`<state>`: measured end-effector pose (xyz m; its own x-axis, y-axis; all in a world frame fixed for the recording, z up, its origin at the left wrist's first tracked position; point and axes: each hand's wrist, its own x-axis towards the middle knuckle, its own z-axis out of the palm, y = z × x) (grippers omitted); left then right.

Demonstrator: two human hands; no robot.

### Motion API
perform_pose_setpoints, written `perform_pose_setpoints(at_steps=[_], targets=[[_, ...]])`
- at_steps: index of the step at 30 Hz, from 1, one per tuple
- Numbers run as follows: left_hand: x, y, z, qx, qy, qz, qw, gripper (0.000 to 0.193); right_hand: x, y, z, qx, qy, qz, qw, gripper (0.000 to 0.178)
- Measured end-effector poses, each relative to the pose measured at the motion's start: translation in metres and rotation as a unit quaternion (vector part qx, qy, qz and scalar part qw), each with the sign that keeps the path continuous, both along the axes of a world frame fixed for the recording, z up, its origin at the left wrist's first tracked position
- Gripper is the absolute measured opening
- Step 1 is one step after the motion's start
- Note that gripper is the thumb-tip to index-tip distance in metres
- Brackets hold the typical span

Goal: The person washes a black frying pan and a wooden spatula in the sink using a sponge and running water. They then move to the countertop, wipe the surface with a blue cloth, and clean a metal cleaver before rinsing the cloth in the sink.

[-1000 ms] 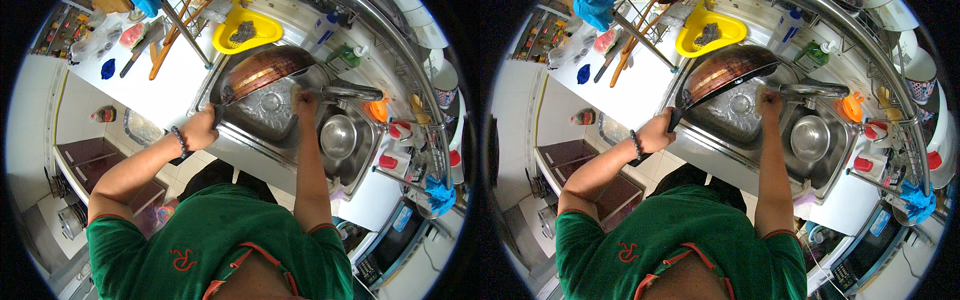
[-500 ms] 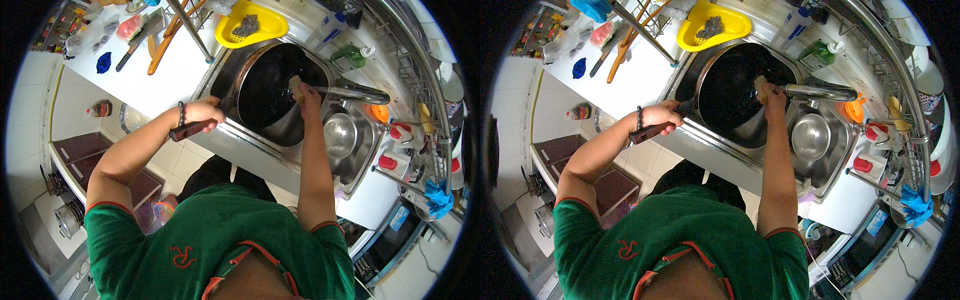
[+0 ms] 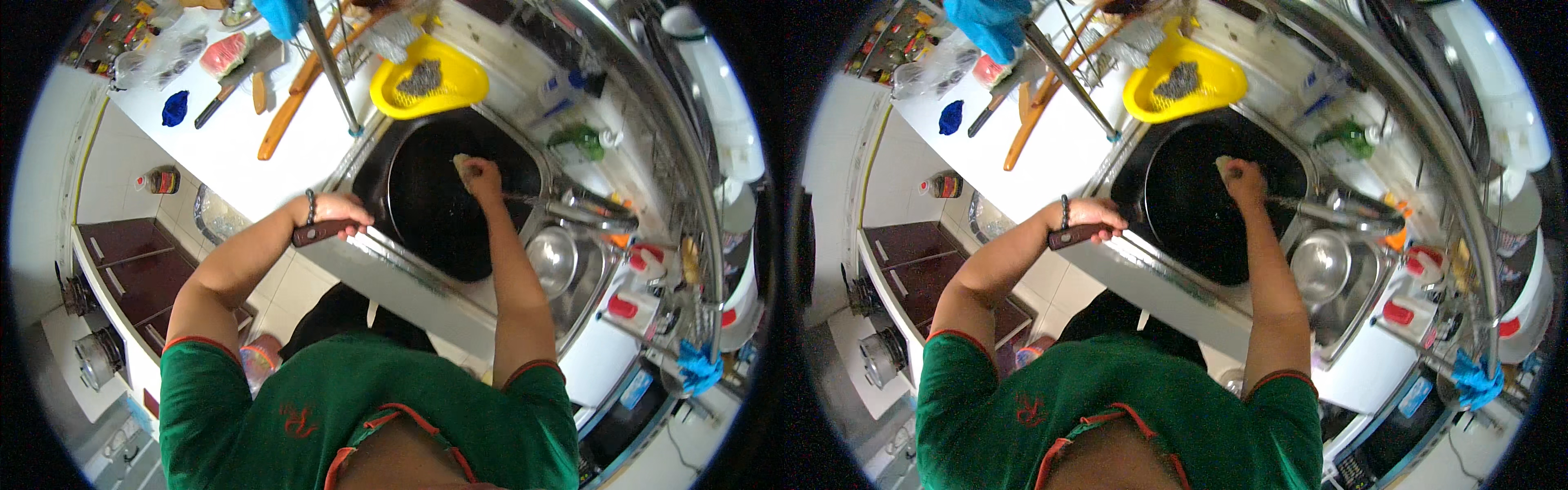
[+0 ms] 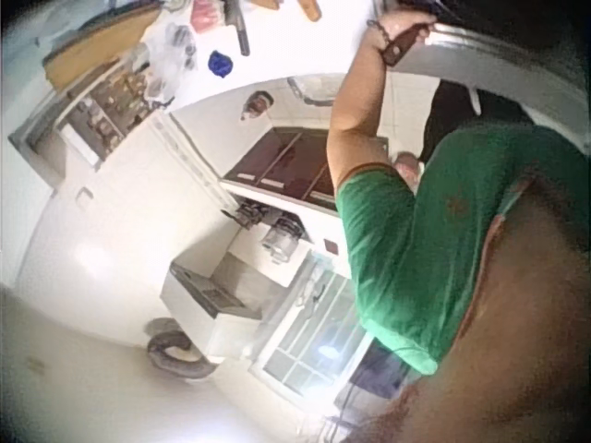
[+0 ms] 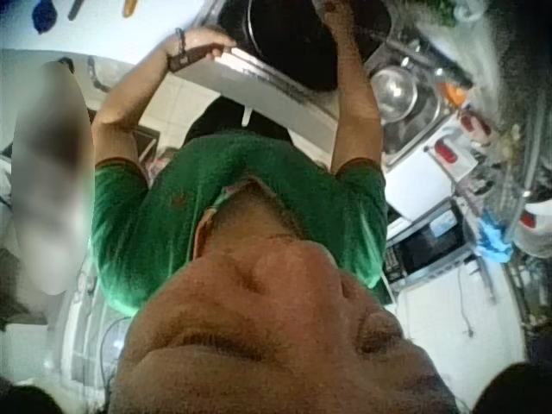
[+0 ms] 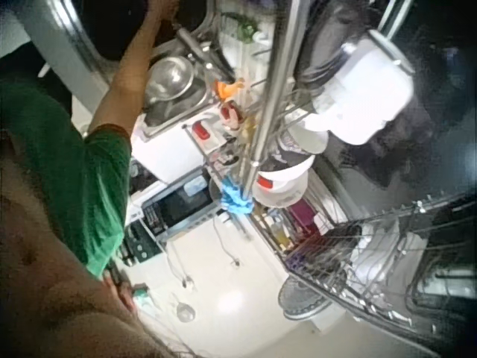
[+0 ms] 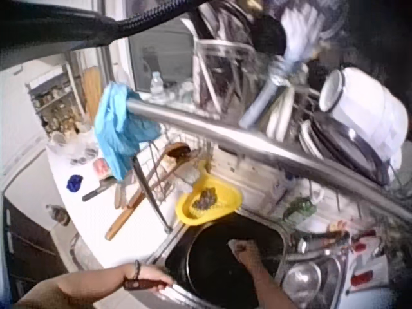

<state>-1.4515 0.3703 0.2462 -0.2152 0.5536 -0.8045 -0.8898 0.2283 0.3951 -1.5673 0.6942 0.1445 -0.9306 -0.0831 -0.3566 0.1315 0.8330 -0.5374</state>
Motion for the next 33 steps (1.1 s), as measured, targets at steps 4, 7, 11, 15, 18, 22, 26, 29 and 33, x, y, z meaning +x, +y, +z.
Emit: perform_pose_setpoints(at_steps=[4,7,11,15,18,22,26,29,33], targets=[[0.0,-0.002,-0.001,-0.01,0.014,-0.009,1.0,0.019,-0.009,0.004,-0.045,0.165,0.176,0.158,0.958,0.038],[-0.001,0.001,0.013,-0.009,0.023,0.005,1.0,0.019,0.045,0.032,-0.096,0.318,-0.084,0.247,0.912,0.041],[0.008,-0.005,0.001,-0.009,0.016,0.03,0.999,0.021,0.086,-0.085,-0.03,-0.001,-0.235,0.313,0.92,0.038],[-0.005,0.006,0.013,-0.013,0.021,-0.004,1.0,0.021,-0.005,-0.099,-0.038,-0.135,0.28,0.074,0.947,0.026],[0.0,0.0,0.015,-0.02,0.028,0.007,0.999,0.02,-0.007,-0.038,-0.041,-0.12,0.053,-0.056,0.99,0.033],[0.003,-0.001,0.009,-0.035,0.056,-0.004,0.998,0.021,0.074,-0.052,-0.05,0.246,-0.178,0.217,0.928,0.052],[-0.004,0.005,0.022,-0.084,0.091,-0.065,0.99,0.024,0.046,-0.078,-0.073,-0.15,0.001,0.116,0.982,0.018],[-0.01,0.006,0.02,-0.155,0.194,-0.176,0.953,0.03,-0.021,-0.015,-0.073,-0.274,-0.063,-0.217,0.935,0.02],[-0.004,0.011,0.015,-0.321,0.408,-0.356,0.777,0.043,0.019,0.026,-0.03,-0.511,-0.217,-0.395,0.732,0.027]])
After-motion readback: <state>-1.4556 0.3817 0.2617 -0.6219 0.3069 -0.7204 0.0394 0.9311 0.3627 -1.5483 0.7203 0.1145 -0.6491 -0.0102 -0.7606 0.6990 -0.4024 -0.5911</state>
